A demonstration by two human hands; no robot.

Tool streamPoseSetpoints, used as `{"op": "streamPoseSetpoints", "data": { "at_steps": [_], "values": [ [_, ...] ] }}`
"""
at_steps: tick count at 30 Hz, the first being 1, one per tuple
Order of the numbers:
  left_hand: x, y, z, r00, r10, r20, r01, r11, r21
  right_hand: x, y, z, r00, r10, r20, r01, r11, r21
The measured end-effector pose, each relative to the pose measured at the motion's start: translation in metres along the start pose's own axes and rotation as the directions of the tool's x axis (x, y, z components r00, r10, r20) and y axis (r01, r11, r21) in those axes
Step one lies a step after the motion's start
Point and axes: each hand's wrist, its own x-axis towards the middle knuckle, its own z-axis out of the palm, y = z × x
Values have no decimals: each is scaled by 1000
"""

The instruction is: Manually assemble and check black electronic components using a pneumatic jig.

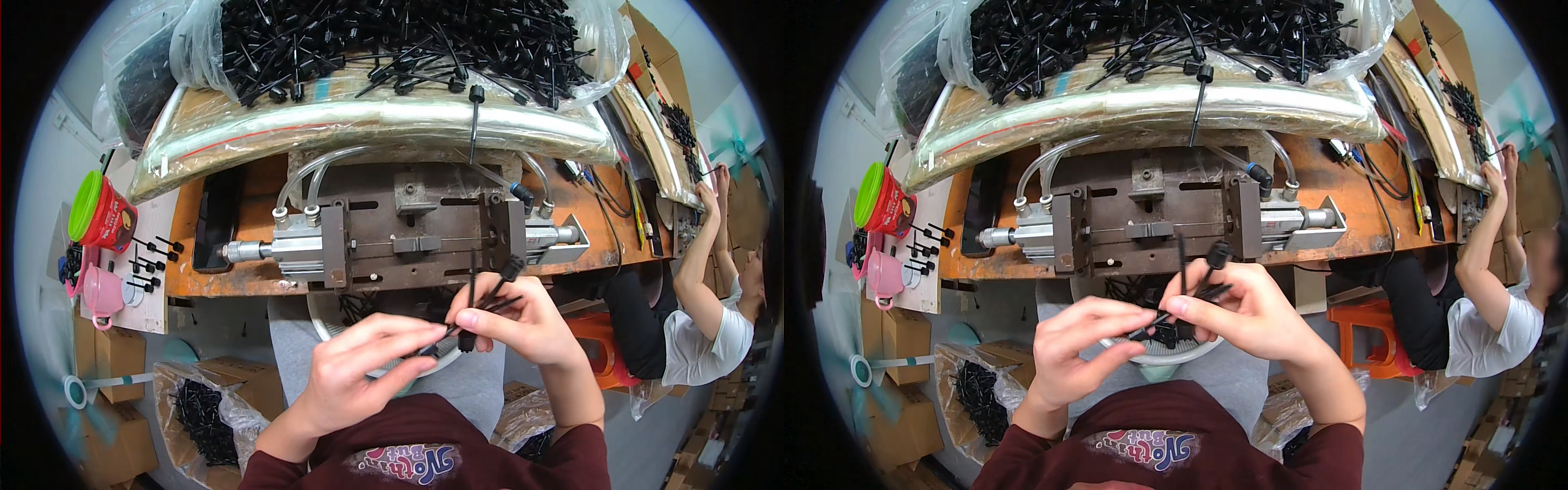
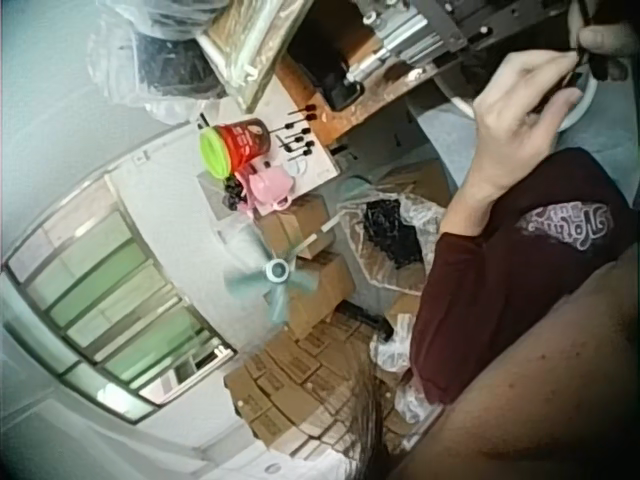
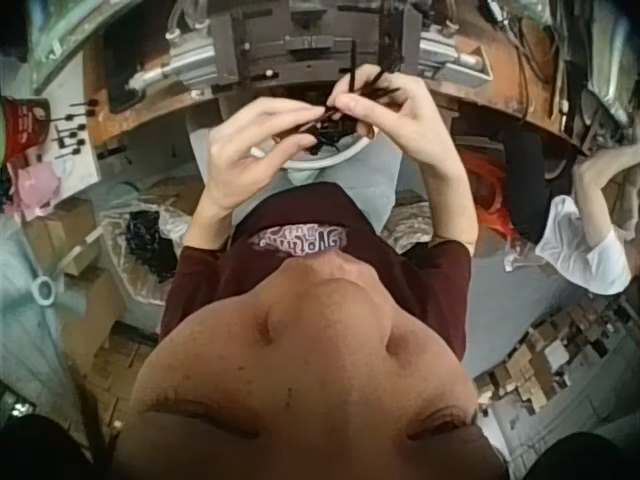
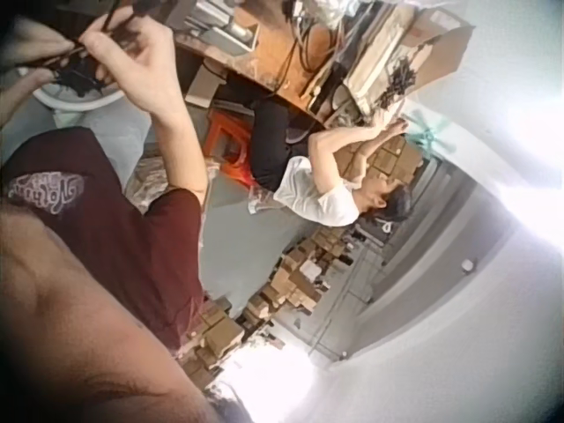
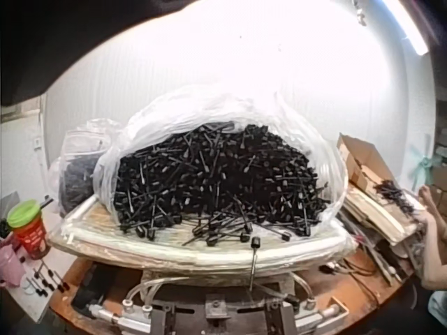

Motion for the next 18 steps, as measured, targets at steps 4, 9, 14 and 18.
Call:
{"op": "streamPoseSetpoints", "data": {
  "at_steps": [4,9,14,18],
  "values": [
    [-6,4,-3,1000,-6,20,6,1000,-13,-2,13,-6,941,-215,-262,238,970,56],
    [-2,-20,10,985,94,-141,-42,941,336,-17,32,-1,856,-360,-372,417,905,85],
    [9,-47,23,986,165,-18,-115,760,640,-22,49,7,859,-290,-423,387,907,164],
    [19,-43,26,983,175,59,-157,622,767,-23,59,10,879,-263,-397,360,913,193]
  ]
}}
